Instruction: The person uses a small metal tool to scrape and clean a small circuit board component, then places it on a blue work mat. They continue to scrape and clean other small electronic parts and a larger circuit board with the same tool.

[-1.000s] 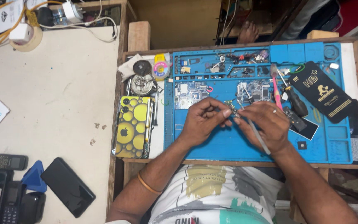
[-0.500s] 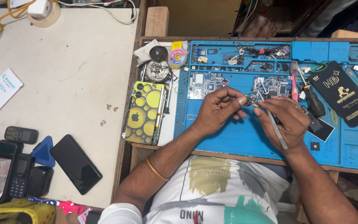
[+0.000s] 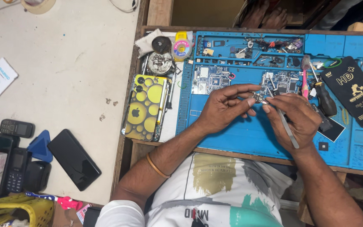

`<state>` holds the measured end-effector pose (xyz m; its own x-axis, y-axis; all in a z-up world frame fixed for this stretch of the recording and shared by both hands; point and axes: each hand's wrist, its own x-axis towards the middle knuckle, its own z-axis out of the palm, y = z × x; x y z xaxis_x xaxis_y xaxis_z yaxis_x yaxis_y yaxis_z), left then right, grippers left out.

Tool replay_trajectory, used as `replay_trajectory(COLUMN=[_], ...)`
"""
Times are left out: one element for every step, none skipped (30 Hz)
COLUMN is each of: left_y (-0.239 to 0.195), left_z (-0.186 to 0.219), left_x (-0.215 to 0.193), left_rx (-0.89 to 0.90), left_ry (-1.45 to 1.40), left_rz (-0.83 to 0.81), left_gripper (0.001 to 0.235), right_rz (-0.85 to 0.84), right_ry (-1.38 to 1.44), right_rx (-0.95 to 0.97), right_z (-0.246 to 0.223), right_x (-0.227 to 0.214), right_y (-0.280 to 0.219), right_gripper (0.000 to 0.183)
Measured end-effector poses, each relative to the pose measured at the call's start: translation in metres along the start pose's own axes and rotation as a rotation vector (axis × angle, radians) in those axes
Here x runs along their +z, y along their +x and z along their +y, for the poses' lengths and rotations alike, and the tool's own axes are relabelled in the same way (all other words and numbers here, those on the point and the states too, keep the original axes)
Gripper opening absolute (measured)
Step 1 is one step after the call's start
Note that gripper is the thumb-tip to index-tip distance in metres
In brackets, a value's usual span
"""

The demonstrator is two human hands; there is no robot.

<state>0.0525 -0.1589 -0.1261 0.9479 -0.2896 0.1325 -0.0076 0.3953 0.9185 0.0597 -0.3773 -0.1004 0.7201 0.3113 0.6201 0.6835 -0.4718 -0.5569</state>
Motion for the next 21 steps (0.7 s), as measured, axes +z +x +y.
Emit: replay_trajectory(left_y=[-0.001, -0.001, -0.002, -0.002, -0.002, -0.001, -0.001, -0.001, -0.002, -0.002, -0.001, -0.001, 0.000, 0.001, 0.001, 0.002, 0.001, 0.002, 0.002, 0.002, 0.003], left_z=[-0.001, 0.000, 0.000, 0.000, 0.001, 0.001, 0.001, 0.001, 0.000, -0.002, -0.003, -0.005, -0.006, -0.007, -0.008, -0.009, -0.009, -0.010, -0.010, -0.010, -0.010], left_x=[0.000, 0.000, 0.001, 0.002, 0.002, 0.003, 0.002, 0.002, 0.001, 0.001, 0.001, 0.000, 0.000, -0.001, -0.001, -0.001, -0.001, -0.001, -0.001, -0.001, -0.001], left_rx=[0.006, 0.012, 0.018, 0.017, 0.016, 0.014, 0.016, 0.015, 0.015, 0.017, 0.020, 0.022, 0.022, 0.024, 0.025, 0.036, 0.048, 0.061, 0.069, 0.079, 0.089], left_ry=[-0.018, -0.034, -0.051, -0.039, -0.028, -0.017, -0.010, -0.006, -0.001, -0.007, -0.012, -0.017, -0.005, 0.008, 0.021, 0.030, 0.040, 0.050, 0.054, 0.058, 0.063], left_rz=[-0.010, -0.023, -0.036, -0.026, -0.016, -0.007, -0.006, -0.004, -0.002, 0.006, 0.013, 0.021, 0.034, 0.047, 0.061, 0.089, 0.117, 0.146, 0.156, 0.167, 0.178], left_gripper=[0.042, 0.043, 0.044, 0.043, 0.042, 0.041, 0.041, 0.040, 0.040, 0.040, 0.039, 0.039, 0.039, 0.039, 0.039, 0.039, 0.039, 0.039, 0.038, 0.038, 0.038], right_rz=[-0.003, -0.002, -0.002, -0.004, -0.007, -0.009, -0.010, -0.012, -0.015, -0.015, -0.016, -0.016, -0.006, 0.003, 0.013, 0.027, 0.042, 0.056, 0.041, 0.027, 0.012], right_ry=[0.005, 0.010, 0.014, 0.018, 0.022, 0.026, 0.016, 0.006, -0.004, -0.010, -0.015, -0.019, 0.002, 0.024, 0.045, 0.050, 0.054, 0.059, 0.096, 0.134, 0.171], right_rx=[-0.002, -0.004, -0.006, -0.010, -0.013, -0.016, -0.024, -0.031, -0.037, -0.036, -0.035, -0.035, -0.025, -0.016, -0.007, 0.009, 0.025, 0.038, 0.038, 0.037, 0.035], right_z=[0.000, 0.001, 0.001, 0.000, 0.000, -0.001, -0.001, -0.002, -0.002, -0.003, -0.003, -0.004, -0.005, -0.006, -0.007, -0.007, -0.008, -0.009, -0.010, -0.009, -0.009], right_x=[0.000, 0.000, -0.001, -0.001, -0.001, 0.000, 0.000, -0.001, -0.001, -0.001, 0.000, 0.000, 0.001, 0.001, 0.001, 0.001, 0.000, -0.001, -0.001, -0.001, -0.001], right_y=[-0.001, -0.001, -0.001, 0.000, 0.001, 0.002, 0.003, 0.003, 0.004, 0.004, 0.005, 0.005, 0.005, 0.004, 0.004, 0.003, 0.002, 0.001, 0.001, 0.001, 0.001], right_gripper=[0.020, 0.021, 0.021, 0.022, 0.022, 0.022, 0.022, 0.022, 0.022, 0.023, 0.023, 0.024, 0.025, 0.027, 0.028, 0.028, 0.027, 0.026, 0.025, 0.024, 0.023])
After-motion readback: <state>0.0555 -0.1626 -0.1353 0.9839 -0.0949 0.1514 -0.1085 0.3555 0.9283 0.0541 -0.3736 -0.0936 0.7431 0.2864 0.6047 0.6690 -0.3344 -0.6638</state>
